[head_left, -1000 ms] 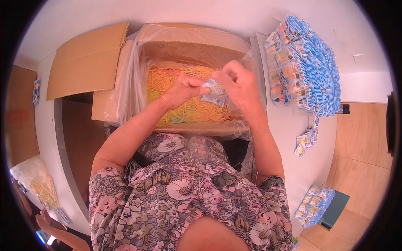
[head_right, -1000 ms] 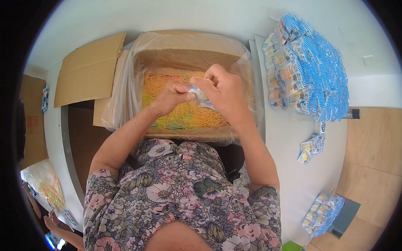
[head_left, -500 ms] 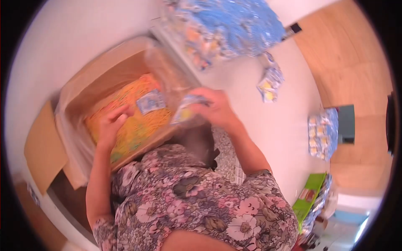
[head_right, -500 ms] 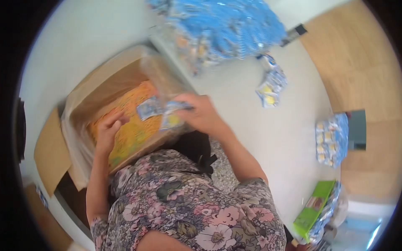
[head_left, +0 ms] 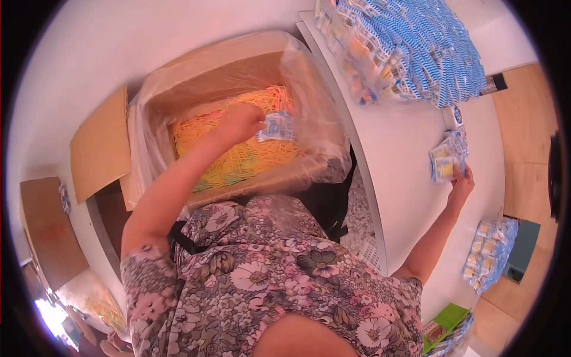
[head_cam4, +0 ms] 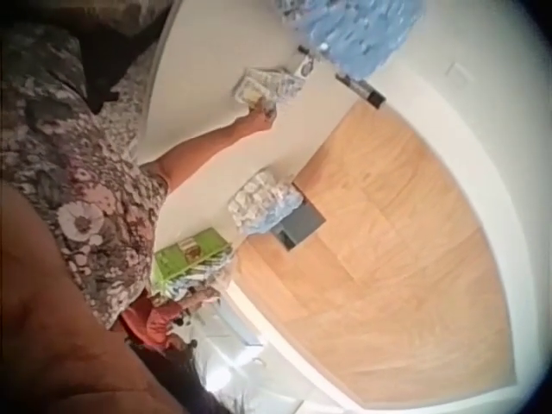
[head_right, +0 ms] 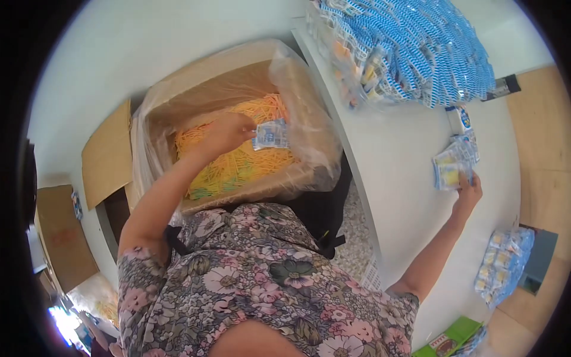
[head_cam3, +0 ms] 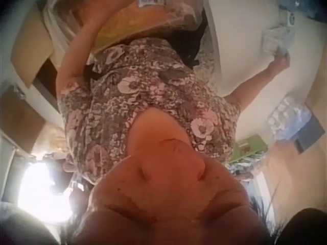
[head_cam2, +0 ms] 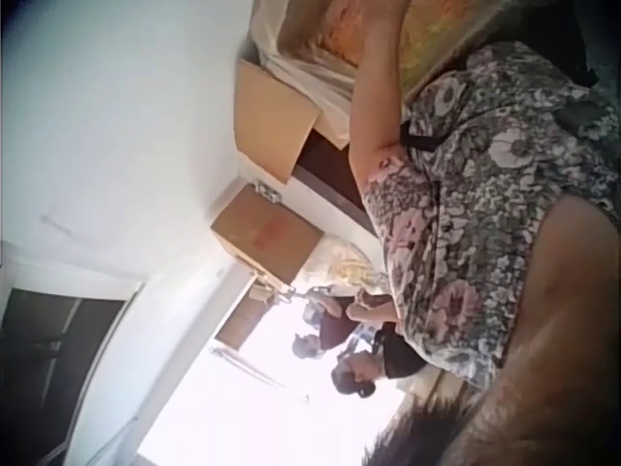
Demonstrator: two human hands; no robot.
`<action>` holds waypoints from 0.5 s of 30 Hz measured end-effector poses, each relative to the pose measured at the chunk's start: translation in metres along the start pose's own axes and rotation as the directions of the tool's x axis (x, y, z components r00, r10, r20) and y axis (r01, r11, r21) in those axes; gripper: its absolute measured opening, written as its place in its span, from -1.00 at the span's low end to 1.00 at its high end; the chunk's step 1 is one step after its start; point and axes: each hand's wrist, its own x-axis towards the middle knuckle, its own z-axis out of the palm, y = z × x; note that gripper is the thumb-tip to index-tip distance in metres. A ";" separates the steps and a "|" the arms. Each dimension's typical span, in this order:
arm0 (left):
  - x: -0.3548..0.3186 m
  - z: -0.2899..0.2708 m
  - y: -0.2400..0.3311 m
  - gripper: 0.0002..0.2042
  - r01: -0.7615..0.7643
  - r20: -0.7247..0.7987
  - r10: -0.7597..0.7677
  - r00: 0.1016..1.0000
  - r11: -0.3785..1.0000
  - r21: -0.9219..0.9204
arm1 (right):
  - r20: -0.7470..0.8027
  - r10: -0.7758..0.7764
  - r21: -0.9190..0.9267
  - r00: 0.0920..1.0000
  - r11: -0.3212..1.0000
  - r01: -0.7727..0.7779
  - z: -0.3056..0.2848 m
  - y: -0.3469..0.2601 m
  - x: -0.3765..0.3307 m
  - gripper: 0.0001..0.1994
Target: Placing a packet and wooden sticks into small plastic bags.
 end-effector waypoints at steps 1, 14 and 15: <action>0.005 0.018 -0.012 -0.72 -0.019 -0.042 0.023 0.999 0.996 0.088 | 0.016 0.003 0.009 1.000 1.000 -0.003 -0.004 0.009 -0.001 -0.62; 0.034 0.069 -0.015 -0.68 0.312 0.062 -0.340 0.938 0.911 0.268 | 0.066 -0.222 -0.359 0.973 0.904 0.231 -0.003 0.003 -0.012 -0.82; 0.032 0.072 -0.018 -0.72 0.273 -0.020 -0.278 0.960 0.923 0.270 | 0.077 -0.341 -0.364 0.937 0.865 0.345 0.002 -0.006 -0.012 -0.84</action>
